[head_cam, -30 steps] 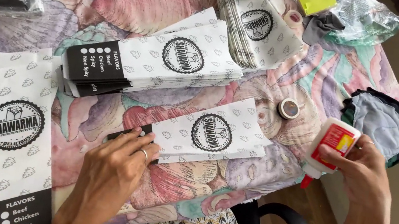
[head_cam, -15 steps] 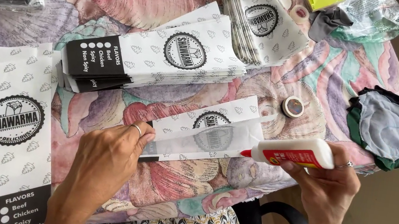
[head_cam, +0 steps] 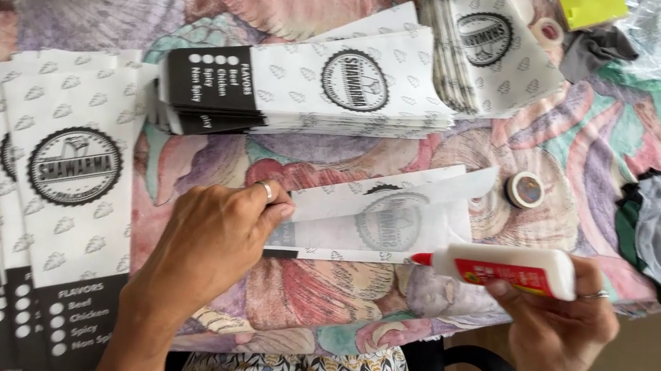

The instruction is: The person applies glue from a bottle to the edges of paper shawarma wraps by hand and then presses them together to form a pouch.

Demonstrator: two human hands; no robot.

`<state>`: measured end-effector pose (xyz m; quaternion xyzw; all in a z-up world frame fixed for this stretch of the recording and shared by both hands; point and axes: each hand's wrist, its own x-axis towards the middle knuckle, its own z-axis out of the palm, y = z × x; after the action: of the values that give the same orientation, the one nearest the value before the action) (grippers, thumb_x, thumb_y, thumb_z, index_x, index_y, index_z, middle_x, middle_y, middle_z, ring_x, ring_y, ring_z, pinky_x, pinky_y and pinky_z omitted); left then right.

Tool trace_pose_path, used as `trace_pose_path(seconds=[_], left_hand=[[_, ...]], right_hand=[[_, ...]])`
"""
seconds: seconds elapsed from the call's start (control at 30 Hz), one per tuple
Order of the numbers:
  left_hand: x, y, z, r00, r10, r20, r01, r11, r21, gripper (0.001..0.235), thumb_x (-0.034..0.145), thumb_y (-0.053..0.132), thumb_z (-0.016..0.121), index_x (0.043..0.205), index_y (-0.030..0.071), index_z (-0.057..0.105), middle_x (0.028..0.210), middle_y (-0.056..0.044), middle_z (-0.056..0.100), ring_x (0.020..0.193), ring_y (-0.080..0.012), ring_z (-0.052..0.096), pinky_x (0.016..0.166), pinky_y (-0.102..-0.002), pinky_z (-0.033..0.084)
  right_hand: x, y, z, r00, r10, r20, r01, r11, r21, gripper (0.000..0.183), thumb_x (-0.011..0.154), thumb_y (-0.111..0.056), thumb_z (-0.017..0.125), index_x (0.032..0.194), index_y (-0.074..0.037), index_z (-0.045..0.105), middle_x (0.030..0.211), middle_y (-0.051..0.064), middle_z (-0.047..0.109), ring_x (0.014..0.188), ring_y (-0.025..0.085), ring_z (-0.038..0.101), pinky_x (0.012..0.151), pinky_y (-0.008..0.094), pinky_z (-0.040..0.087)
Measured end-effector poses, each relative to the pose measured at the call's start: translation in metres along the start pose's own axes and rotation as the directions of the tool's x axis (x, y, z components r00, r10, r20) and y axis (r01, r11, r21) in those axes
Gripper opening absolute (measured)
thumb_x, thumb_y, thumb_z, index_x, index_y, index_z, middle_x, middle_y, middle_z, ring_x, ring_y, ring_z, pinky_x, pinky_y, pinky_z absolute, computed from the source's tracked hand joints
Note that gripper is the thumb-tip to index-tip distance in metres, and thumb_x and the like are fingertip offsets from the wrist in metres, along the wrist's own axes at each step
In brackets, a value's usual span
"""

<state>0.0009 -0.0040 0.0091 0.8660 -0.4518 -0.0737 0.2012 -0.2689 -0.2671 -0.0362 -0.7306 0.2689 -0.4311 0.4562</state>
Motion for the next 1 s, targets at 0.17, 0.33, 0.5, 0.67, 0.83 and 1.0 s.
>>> trace_pose_path(seconds=[0.17,0.33,0.5,0.67,0.83,1.0], left_hand=[[0.004,-0.001,-0.002,0.995,-0.062,0.074,0.068,0.994,-0.084,0.018,0.102,0.029,0.068,0.096,0.012,0.069,0.053,0.003,0.057,0.043,-0.0119,0.048,0.048,-0.035,0.046],[0.010,-0.005,-0.010,0.997,-0.069,0.041,0.076,0.974,-0.215,0.020,0.096,0.029,0.071,0.105,0.011,0.074,0.094,-0.004,0.082,0.069,-0.0304,0.076,0.064,-0.049,0.054],[0.015,-0.015,-0.005,0.996,-0.056,0.072,0.070,0.973,-0.220,0.017,0.098,0.031,0.069,0.096,0.015,0.072,0.084,-0.006,0.079,0.072,-0.0304,0.073,0.064,-0.049,0.050],[0.005,-0.013,-0.007,0.996,0.006,0.091,0.023,0.948,-0.317,0.019,0.093,0.028,0.072,0.106,0.015,0.075,0.083,0.001,0.080,0.059,-0.0146,0.070,0.065,-0.037,0.058],[-0.019,-0.003,0.011,0.995,0.099,-0.001,-0.097,0.971,-0.219,0.027,0.091,0.021,0.078,0.117,0.014,0.072,0.084,-0.002,0.079,0.054,-0.0109,0.070,0.048,-0.027,0.060],[-0.030,-0.006,0.033,0.904,0.278,-0.323,-0.305,0.952,-0.034,0.021,0.077,0.016,0.088,0.097,0.014,0.082,0.119,-0.013,0.075,0.105,-0.0306,0.075,0.085,-0.039,0.063]], right_hand=[[-0.016,-0.036,0.074,0.969,-0.115,0.218,0.033,0.938,0.346,0.035,0.075,-0.003,0.086,0.105,-0.001,0.068,0.109,0.006,0.069,0.103,0.035,0.079,0.084,0.038,0.077],[-0.031,-0.070,0.130,0.945,0.040,0.326,-0.160,0.923,0.350,0.049,0.071,-0.004,0.086,0.107,-0.005,0.053,0.103,0.029,0.076,0.099,0.035,0.080,0.079,0.039,0.069],[-0.034,-0.080,0.166,0.900,-0.182,0.395,0.045,0.942,0.331,0.044,0.079,-0.015,0.087,0.109,0.000,0.058,0.107,0.019,0.078,0.095,0.028,0.083,0.058,0.023,0.071],[-0.024,-0.044,0.117,0.984,0.021,0.175,-0.113,0.835,0.538,0.038,0.079,-0.001,0.079,0.112,0.001,0.061,0.111,0.023,0.072,0.108,0.044,0.075,0.093,0.054,0.068],[0.044,-0.011,0.002,0.957,0.207,-0.202,-0.142,0.946,0.292,0.021,0.095,0.000,0.075,0.115,-0.001,0.070,0.097,0.005,0.070,0.092,0.019,0.071,0.088,0.037,0.066],[0.076,0.002,-0.038,0.954,0.280,-0.104,-0.299,0.877,-0.377,0.036,0.108,-0.017,0.075,0.137,0.001,0.064,0.100,0.009,0.068,0.083,0.013,0.065,0.073,0.027,0.058]])
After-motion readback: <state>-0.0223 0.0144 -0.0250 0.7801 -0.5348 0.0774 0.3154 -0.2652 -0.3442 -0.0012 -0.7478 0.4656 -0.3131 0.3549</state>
